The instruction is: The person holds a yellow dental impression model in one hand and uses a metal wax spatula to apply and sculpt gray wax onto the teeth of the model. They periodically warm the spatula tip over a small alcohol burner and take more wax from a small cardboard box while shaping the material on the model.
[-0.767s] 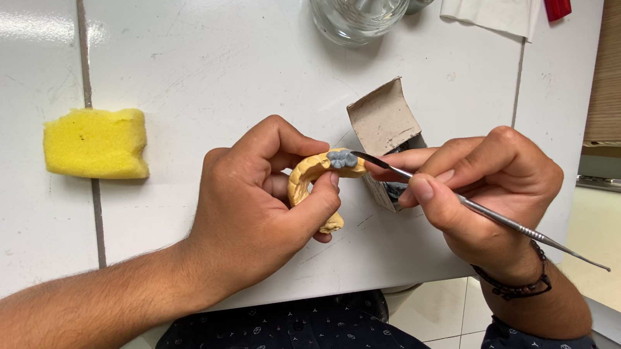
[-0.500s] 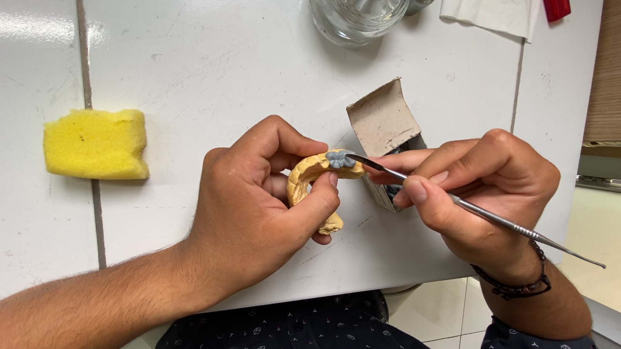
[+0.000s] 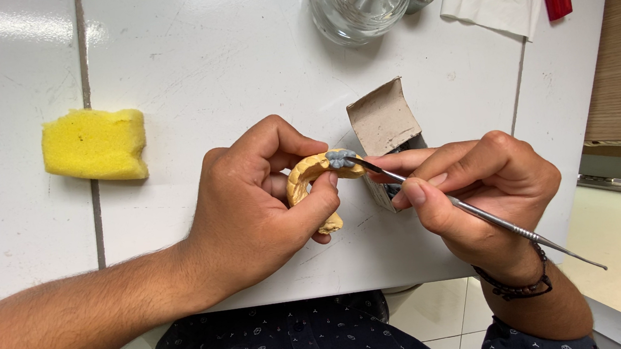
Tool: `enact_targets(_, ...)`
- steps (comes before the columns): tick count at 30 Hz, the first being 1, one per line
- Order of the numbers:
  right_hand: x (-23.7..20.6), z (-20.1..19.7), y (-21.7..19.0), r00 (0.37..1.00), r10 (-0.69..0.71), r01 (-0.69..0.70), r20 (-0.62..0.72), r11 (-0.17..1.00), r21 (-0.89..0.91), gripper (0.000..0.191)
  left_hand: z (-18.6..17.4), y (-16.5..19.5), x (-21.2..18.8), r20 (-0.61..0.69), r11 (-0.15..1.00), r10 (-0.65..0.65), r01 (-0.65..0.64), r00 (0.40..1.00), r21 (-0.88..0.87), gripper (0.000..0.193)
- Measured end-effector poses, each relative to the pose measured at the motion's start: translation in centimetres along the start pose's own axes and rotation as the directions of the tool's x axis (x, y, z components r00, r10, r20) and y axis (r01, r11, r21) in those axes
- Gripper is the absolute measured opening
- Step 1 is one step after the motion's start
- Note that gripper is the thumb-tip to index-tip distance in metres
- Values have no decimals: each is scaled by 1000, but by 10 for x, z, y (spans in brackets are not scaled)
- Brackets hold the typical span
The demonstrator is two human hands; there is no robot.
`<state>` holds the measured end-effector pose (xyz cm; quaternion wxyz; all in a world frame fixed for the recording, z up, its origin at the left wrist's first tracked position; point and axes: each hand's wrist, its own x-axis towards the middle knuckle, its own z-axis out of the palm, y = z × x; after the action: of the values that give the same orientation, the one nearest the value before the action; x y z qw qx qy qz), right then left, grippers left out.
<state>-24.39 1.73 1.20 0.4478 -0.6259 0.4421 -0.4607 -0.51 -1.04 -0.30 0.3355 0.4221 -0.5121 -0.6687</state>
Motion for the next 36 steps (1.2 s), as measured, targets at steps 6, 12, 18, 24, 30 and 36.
enact_targets(6,-2,-3,3,1000,6,-6,-9,1000,-22,24,1,1,2,3,1000,-2,2,1000,-8,15)
enact_targets(12,0,-4,3,1000,12,-13,-22,999,-34,26,1,2,5,-1,1000,3,-3,1000,-25,15)
enact_targets(18,6,-7,5,1000,20,-20,-23,1000,-9,24,0,1,11,5,1000,17,-17,1000,-15,14)
enact_targets(24,5,-8,4,999,34,-33,-22,999,40,23,2,1,10,3,1000,15,-15,1000,-20,14)
enact_targets(30,6,-12,6,1000,1,-1,14,1000,-24,25,4,0,14,-2,1000,6,-6,1000,-13,15)
enact_targets(36,10,-14,6,1000,6,-6,1,999,-36,25,4,2,19,3,1000,1,0,1000,-13,15)
